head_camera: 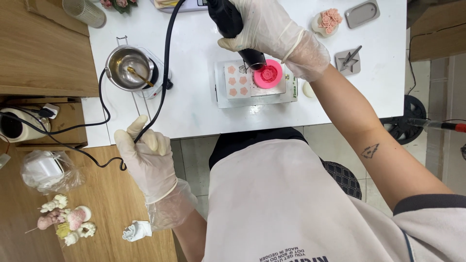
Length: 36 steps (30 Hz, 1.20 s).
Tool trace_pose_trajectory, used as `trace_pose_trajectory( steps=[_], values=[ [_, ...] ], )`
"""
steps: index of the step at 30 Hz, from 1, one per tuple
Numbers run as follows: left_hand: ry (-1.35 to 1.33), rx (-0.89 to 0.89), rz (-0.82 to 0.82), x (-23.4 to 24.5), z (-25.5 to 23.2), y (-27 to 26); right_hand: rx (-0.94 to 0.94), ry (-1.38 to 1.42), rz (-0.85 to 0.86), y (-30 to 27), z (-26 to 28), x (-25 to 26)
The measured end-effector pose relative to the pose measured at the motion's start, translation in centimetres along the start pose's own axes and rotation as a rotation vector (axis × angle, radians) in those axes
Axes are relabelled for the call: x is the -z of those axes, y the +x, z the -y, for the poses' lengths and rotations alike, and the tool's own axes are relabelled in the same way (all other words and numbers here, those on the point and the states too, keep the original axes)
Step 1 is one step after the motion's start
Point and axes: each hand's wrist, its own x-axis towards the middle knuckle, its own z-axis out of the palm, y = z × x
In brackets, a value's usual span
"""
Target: Refining and heating a flower-shaped candle mold in a workshop environment.
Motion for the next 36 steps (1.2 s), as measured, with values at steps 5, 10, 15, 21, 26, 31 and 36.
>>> trace_pose_trajectory(
  steps=[5,10,15,21,26,31,36],
  values=[
    [0.003,0.016,0.020,0.0,0.0,0.4,-0.027,-0.066,0.012,-0.6,-0.5,0.3],
    [0.024,0.035,0.041,-0.5,0.3,0.8,0.018,-0.108,-0.111,-2.0,-1.9,0.4],
    [0.028,0.046,0.100,-0.6,0.8,1.2,-0.088,-0.173,-0.118,-3.0,-2.9,0.6],
    [0.041,0.072,0.116,-0.7,1.2,1.0,-0.115,-0.109,-0.116,-5.1,-2.4,0.9],
    [0.038,0.103,0.100,-0.3,1.4,0.9,-0.050,-0.151,-0.213,-7.4,-2.0,1.0],
    [0.055,0.109,0.097,-0.7,1.3,0.7,-0.017,-0.186,-0.267,-8.9,-1.2,1.2],
    [0.059,0.105,0.117,-0.8,1.3,0.6,-0.077,-0.177,-0.303,-10.0,0.1,1.4]
  ],
)
